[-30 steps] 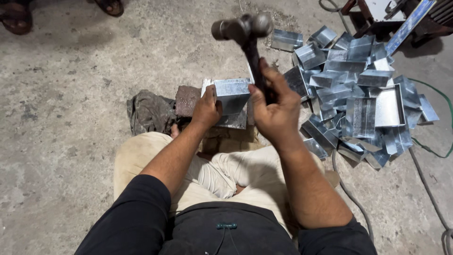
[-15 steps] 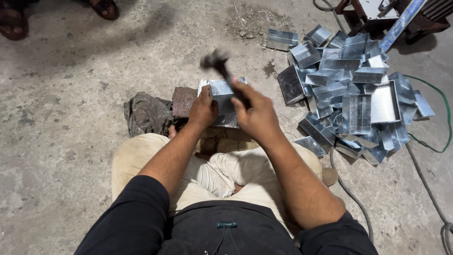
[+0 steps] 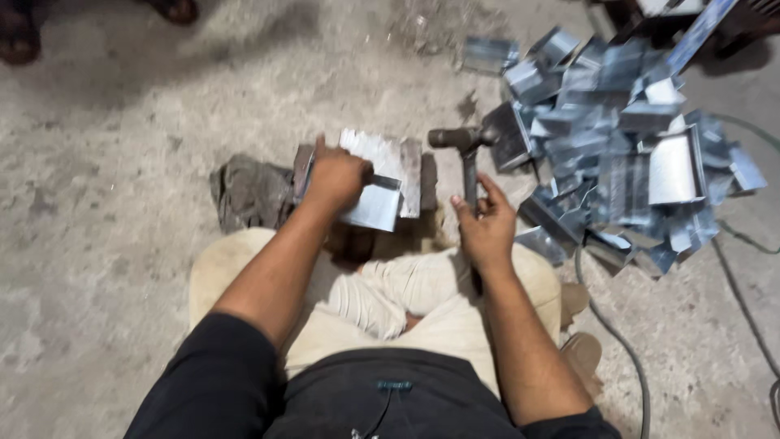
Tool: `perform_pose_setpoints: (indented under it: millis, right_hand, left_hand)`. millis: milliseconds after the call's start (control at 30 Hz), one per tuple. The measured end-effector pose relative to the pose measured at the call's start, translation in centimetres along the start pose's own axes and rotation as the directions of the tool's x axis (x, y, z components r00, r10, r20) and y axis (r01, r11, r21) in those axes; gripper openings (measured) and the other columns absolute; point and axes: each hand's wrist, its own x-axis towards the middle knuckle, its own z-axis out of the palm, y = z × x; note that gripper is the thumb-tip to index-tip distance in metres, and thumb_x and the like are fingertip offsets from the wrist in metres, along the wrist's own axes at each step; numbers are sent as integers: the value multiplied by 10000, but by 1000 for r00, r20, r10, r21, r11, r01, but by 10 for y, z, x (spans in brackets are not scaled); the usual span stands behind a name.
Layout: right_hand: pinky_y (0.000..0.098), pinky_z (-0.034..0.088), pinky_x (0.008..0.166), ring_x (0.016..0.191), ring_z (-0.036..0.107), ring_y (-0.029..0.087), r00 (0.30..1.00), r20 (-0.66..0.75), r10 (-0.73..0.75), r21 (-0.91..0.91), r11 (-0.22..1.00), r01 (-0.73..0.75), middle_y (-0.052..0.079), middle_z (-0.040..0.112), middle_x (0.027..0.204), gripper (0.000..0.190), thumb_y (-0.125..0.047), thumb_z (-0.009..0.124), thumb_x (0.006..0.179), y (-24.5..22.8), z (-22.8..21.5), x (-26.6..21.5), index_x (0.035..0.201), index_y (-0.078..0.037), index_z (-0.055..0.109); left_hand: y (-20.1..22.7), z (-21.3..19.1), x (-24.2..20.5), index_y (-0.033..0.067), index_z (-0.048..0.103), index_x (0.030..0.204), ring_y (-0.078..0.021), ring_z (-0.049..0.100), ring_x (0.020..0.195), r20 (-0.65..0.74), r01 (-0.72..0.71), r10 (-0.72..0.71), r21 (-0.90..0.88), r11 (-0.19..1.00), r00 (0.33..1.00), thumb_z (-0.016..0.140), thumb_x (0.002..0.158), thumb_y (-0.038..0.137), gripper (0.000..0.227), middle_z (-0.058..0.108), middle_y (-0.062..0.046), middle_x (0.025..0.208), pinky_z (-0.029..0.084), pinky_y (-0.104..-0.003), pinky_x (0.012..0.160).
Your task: The person sits on the floor and repeatedly hammers small rectangular metal pieces on a block to flatten or shape them. They pick up each piece, position it on the block, strike it with a hammer, and then toss it aside.
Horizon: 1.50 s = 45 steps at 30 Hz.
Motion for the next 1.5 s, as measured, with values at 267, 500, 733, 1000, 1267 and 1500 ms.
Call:
perform_pose_setpoints:
  millis: [267,500,733,1000,1267,1500]
  right_hand:
    - [221,492,692,772,584,62,961,31,-276,-163,947,278,23,644,885,570,-18,784,896,-22,-4,-9,1434,-18,593]
    - [288,560,755,828,685,147,795,0,-607,-171,783,598,91,715,967,490,13,798,941,-51,-3,-10,1392,-85,632]
    - [366,576,698,816,743,283,911,301,-282,-382,840,387,155,758,977,483,-95,772,878,-42,39,0,1348,-188,708]
    - [363,576,684,749,751,272,940,288,-183,-330,902,277,146,749,905,372,-162,773,887,-63,35,-5,1255,-180,731]
    - [370,555,691,761,743,290,946,309,101,-525,847,81,188,761,927,379,-128,784,887,-40,46,4,1260,-175,741]
    - [348,582,726,851,772,275,956,219,-193,-211,948,240,168,763,997,375,-190,745,922,-23,40,-14,1291,-156,691]
  left_hand:
    - [-5,21,25,156,295,1550,-424,67,1530,-257,221,-338,-395,892,905,634,928,331,729,146,-158,1664,-17,-808,1096]
    - [-15,39,34,55,60,1631,-455,50,1561,-139,312,-471,-583,750,871,620,917,232,925,21,-256,1693,36,-687,1207]
    - [-7,33,32,77,63,1640,-390,89,1573,-133,354,-475,-503,788,870,577,950,212,871,53,-245,1692,28,-628,1240]
    - [-2,24,28,103,70,1640,-344,97,1588,-77,392,-493,-508,767,866,543,976,221,823,72,-206,1704,14,-588,1260]
    - [-2,30,28,75,79,1627,-367,111,1566,-117,371,-483,-494,786,868,558,959,223,835,99,-230,1680,20,-607,1239]
    - [-6,36,33,64,95,1624,-378,129,1567,-156,345,-476,-503,792,865,559,961,216,823,127,-237,1679,30,-621,1233]
